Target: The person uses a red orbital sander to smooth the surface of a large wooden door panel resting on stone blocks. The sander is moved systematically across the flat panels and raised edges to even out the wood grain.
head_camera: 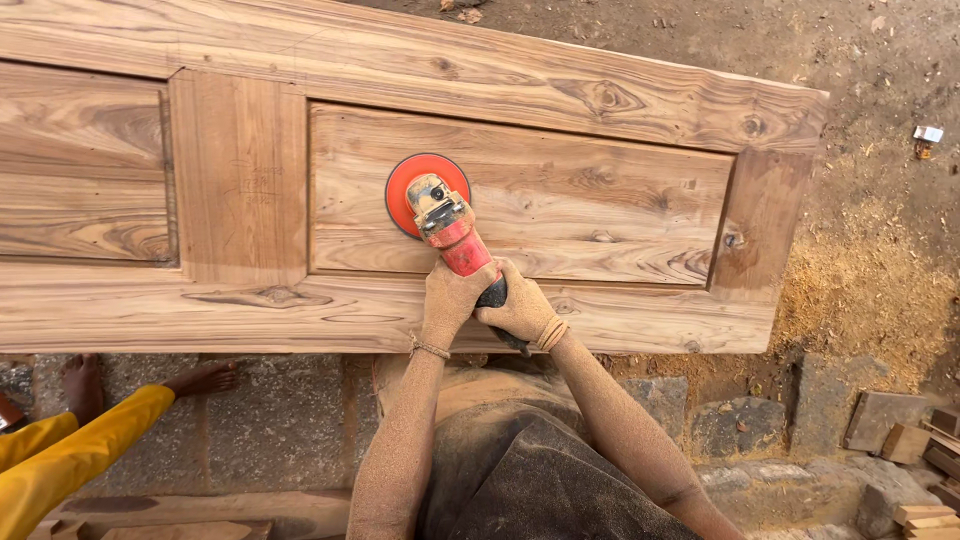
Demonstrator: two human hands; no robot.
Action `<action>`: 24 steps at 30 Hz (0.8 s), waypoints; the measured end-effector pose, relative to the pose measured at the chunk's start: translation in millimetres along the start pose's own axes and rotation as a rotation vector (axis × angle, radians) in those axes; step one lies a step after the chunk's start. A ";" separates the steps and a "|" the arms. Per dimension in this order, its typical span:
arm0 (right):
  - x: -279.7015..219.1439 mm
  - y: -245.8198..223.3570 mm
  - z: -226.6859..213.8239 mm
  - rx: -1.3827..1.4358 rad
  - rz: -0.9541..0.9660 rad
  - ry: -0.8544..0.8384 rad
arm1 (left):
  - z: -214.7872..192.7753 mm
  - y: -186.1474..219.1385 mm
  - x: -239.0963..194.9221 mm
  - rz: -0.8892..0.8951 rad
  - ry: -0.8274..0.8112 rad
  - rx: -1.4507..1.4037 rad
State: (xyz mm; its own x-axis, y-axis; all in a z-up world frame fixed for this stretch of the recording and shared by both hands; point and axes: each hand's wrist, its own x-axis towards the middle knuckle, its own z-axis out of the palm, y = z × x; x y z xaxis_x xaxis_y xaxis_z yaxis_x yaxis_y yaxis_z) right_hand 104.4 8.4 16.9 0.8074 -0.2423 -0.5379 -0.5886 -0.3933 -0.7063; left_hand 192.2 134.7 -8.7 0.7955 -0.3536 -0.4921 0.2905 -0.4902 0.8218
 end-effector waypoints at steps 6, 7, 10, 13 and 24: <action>-32.2 61.4 -50.0 0.023 0.052 0.103 | 82.8 19.8 -9.6 0.015 -0.113 0.046; -37.2 70.4 -60.0 0.031 0.087 0.107 | 96.5 24.9 -10.7 0.022 -0.131 0.049; -55.9 97.6 -89.0 0.059 0.113 0.153 | 138.5 37.8 -15.9 0.009 -0.192 0.060; -76.1 123.1 -116.6 0.073 0.152 0.190 | 179.8 48.4 -25.8 0.003 -0.235 0.067; -136.9 230.6 -178.7 0.254 0.215 0.396 | 323.7 69.1 -50.3 0.233 -0.449 0.207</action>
